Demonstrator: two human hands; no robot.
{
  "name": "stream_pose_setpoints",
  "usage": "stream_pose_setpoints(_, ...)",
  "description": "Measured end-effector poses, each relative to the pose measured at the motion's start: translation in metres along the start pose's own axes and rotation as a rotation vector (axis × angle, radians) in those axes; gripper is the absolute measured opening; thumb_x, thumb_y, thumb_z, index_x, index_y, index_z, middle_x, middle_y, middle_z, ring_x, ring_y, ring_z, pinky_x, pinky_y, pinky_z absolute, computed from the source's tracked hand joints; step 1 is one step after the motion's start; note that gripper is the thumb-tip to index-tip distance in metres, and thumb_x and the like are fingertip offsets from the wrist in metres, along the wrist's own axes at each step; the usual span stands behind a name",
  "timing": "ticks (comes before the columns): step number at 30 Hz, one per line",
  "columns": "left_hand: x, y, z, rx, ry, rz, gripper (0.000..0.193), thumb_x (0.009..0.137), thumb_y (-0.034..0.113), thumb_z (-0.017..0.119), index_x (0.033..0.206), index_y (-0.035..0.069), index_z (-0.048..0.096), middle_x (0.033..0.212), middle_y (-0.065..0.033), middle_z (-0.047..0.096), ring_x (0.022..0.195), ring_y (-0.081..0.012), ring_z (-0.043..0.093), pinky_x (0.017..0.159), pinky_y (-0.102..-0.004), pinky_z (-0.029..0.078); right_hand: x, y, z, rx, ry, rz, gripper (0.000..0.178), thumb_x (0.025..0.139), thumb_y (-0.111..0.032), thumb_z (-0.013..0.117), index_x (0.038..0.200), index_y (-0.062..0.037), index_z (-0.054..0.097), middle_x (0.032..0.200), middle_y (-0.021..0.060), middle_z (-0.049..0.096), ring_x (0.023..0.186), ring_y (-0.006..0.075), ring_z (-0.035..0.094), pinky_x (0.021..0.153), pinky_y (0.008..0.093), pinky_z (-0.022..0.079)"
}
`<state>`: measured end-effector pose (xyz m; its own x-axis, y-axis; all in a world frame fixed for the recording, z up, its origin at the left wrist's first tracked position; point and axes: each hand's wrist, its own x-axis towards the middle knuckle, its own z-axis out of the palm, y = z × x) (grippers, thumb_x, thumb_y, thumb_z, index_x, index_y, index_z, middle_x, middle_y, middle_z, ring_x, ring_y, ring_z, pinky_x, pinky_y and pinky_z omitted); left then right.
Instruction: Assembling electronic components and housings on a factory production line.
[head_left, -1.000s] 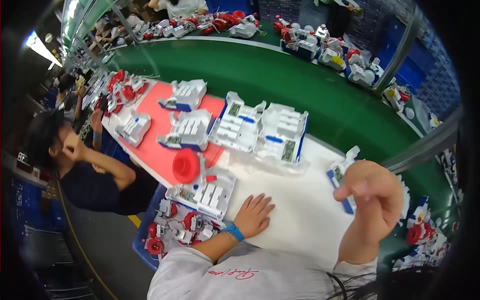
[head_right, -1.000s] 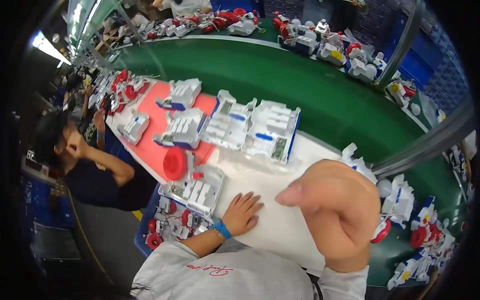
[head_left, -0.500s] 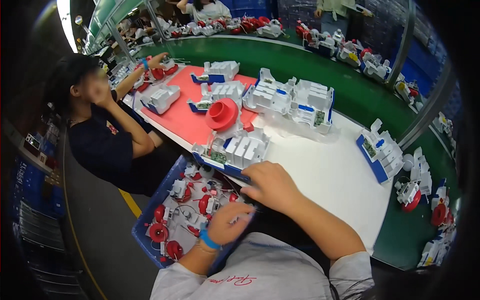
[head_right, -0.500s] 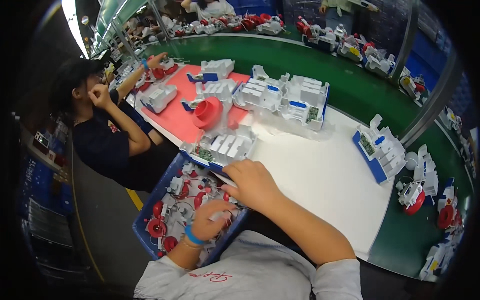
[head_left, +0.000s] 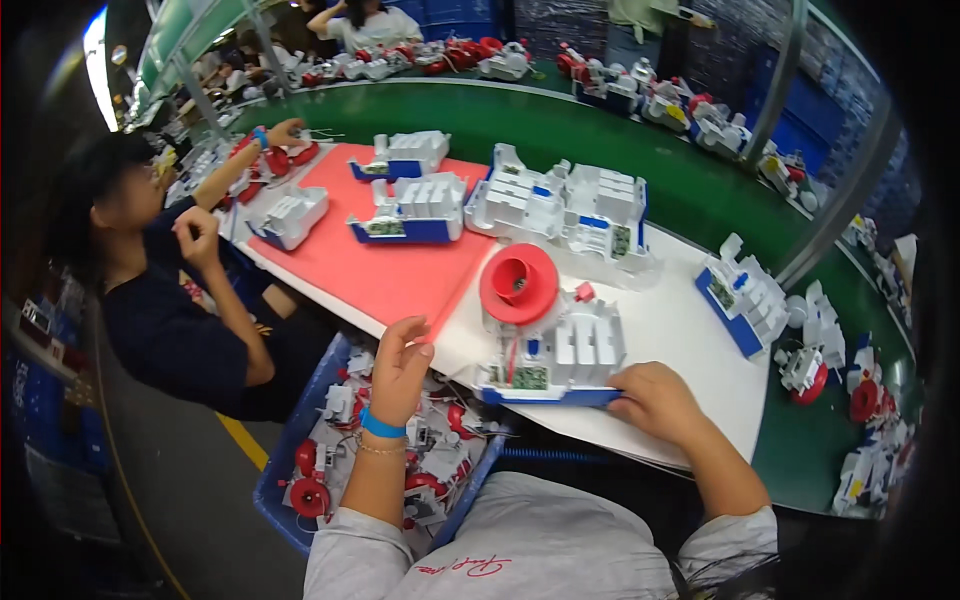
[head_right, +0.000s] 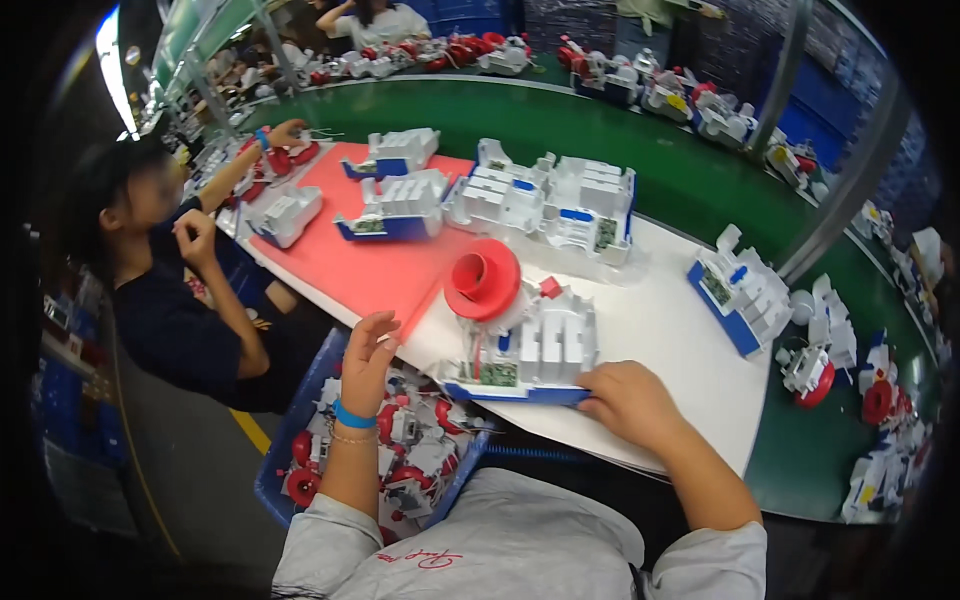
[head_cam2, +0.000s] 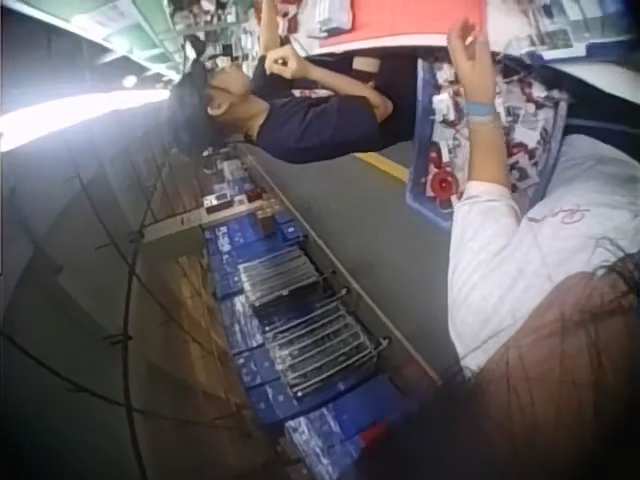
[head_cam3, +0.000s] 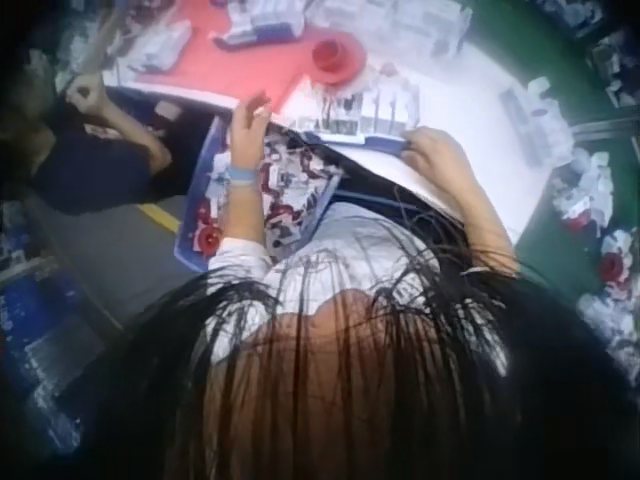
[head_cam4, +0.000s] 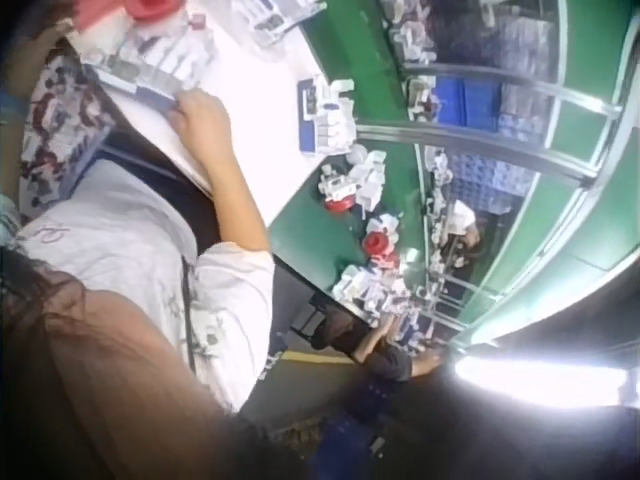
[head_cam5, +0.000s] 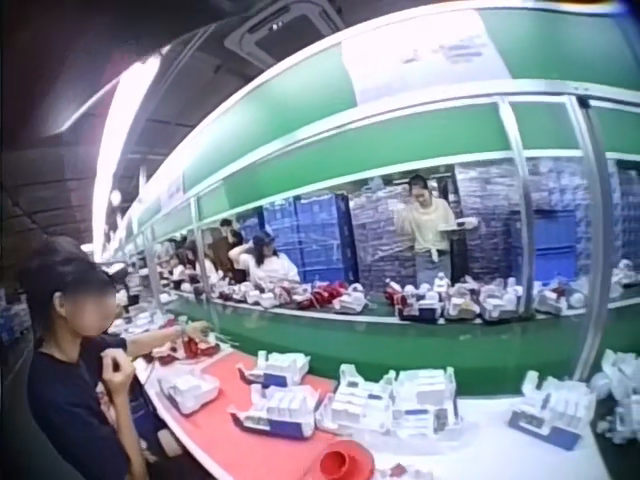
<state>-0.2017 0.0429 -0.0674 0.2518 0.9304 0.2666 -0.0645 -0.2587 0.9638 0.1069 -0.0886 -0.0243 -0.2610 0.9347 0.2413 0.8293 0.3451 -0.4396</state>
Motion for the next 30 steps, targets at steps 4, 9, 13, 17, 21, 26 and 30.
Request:
stream_pose_setpoints(4,0.015,0.004,0.042,-0.047,-0.151,0.002,0.038,0.082,0.004,0.053,0.118,0.002,0.044,0.117,-0.0089,0.044,0.107,-0.0175,0.046,0.086,-0.0282,0.041,-0.056,0.027,-0.031,-0.042,-0.009,0.112,0.024,0.067,-0.018,0.067,0.087,-0.0074,0.060,0.081,0.0073,0.059,0.079,0.0270,0.056,0.072,0.0359,0.043)
stream_pose_setpoints(9,0.029,0.015,0.090,0.028,-0.371,0.094,0.042,0.079,0.006,0.057,0.119,0.003,0.044,0.119,-0.0112,0.043,0.109,-0.0211,0.045,0.087,-0.0320,0.042,-0.098,0.045,-0.054,-0.063,0.025,0.248,0.023,0.065,-0.014,0.068,0.085,-0.0063,0.059,0.083,0.0077,0.059,0.084,0.0270,0.055,0.075,0.0352,0.043)
stream_pose_setpoints(13,0.020,0.018,0.106,0.074,-0.464,0.117,0.039,0.079,0.005,0.057,0.117,0.002,0.047,0.120,-0.0119,0.044,0.109,-0.0211,0.046,0.089,-0.0321,0.041,-0.110,0.054,-0.056,-0.011,0.058,0.283,0.023,0.065,-0.011,0.068,0.086,-0.0066,0.059,0.086,0.0076,0.059,0.084,0.0269,0.055,0.074,0.0345,0.044)
stream_pose_setpoints(17,-0.010,0.013,0.100,-0.044,-0.331,0.002,0.029,0.080,0.004,0.055,0.108,-0.002,0.051,0.112,-0.0109,0.049,0.101,-0.0172,0.049,0.084,-0.0288,0.042,-0.114,0.056,-0.054,0.041,0.062,0.313,0.024,0.065,-0.010,0.068,0.087,-0.0062,0.059,0.086,0.0077,0.058,0.084,0.0266,0.055,0.073,0.0338,0.044)
stream_pose_setpoints(21,-0.059,0.006,0.082,-0.056,-0.382,-0.155,0.005,0.081,0.004,0.054,0.083,-0.001,0.056,0.082,-0.0061,0.054,0.075,-0.0116,0.050,0.068,-0.0224,0.041,-0.118,0.059,-0.057,0.107,0.075,0.311,0.024,0.066,-0.007,0.066,0.088,-0.0058,0.059,0.087,0.0087,0.057,0.083,0.0263,0.055,0.071,0.0327,0.045)
stream_pose_setpoints(26,-0.096,0.000,0.073,-0.027,-0.382,-0.293,0.012,0.078,0.003,0.058,0.089,0.000,0.057,0.088,-0.0093,0.054,0.075,-0.0128,0.052,0.068,-0.0231,0.042,-0.119,0.064,-0.055,0.123,0.093,0.328,0.024,0.066,-0.004,0.065,0.089,-0.0061,0.058,0.089,0.0092,0.055,0.083,0.0264,0.055,0.071,0.0318,0.045)
stream_pose_setpoints(30,-0.075,0.019,0.082,0.100,-0.408,0.140,0.037,0.073,0.007,0.062,0.106,0.000,0.050,0.101,-0.0115,0.052,0.086,-0.0183,0.052,0.079,-0.0303,0.041,-0.118,0.066,-0.056,0.112,0.102,0.306,0.025,0.067,-0.001,0.063,0.091,-0.0061,0.058,0.092,0.0092,0.054,0.083,0.0262,0.055,0.072,0.0310,0.045)
